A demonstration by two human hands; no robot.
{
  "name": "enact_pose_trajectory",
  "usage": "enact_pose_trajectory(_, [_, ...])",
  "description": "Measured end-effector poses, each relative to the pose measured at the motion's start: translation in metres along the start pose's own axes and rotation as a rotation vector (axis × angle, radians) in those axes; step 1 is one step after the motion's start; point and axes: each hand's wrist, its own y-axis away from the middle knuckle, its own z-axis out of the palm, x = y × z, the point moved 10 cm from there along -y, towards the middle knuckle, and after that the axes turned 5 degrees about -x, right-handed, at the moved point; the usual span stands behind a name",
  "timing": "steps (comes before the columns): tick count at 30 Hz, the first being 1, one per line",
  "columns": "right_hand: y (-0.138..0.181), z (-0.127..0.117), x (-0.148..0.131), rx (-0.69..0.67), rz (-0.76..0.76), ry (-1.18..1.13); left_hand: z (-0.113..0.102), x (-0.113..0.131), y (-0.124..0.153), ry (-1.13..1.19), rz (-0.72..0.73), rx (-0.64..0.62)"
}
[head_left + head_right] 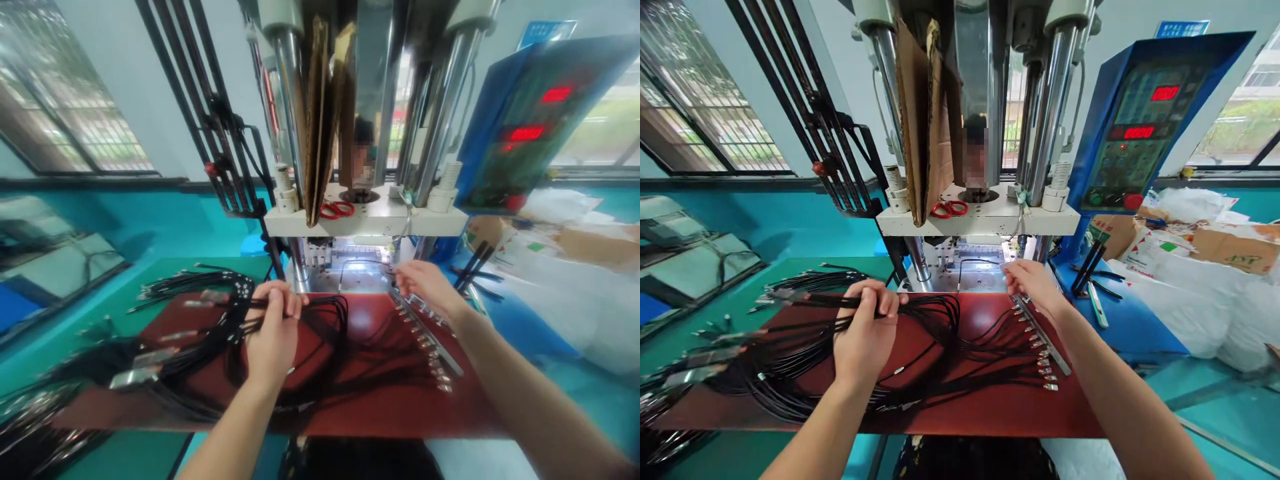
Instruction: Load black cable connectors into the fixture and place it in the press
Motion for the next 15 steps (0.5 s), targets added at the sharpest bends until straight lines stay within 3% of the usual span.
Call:
enact_pose_trajectory(3, [-0.036,0.039,0.028,-0.124,0.119,0.229,-0.006,0.010,0.018,-0.041,0.027,0.010])
enact_pose_trajectory(6, [-0.051,0.055,0.057,-0.177,0.171,0.447,-0.015,0.013,0.034,-0.120,0.059,0.006])
enact_pose_trajectory(10, [-0.048,0.039,0.069,-0.056,0.151,0.742,-0.026,0.010,0.045,-0.136,0.074,0.031])
enact_pose_trajectory(15, [-0.010,0.021,0.052,0.050,0.150,1.115,-0.033,-0.001,0.039,-0.005,0.011,0.086])
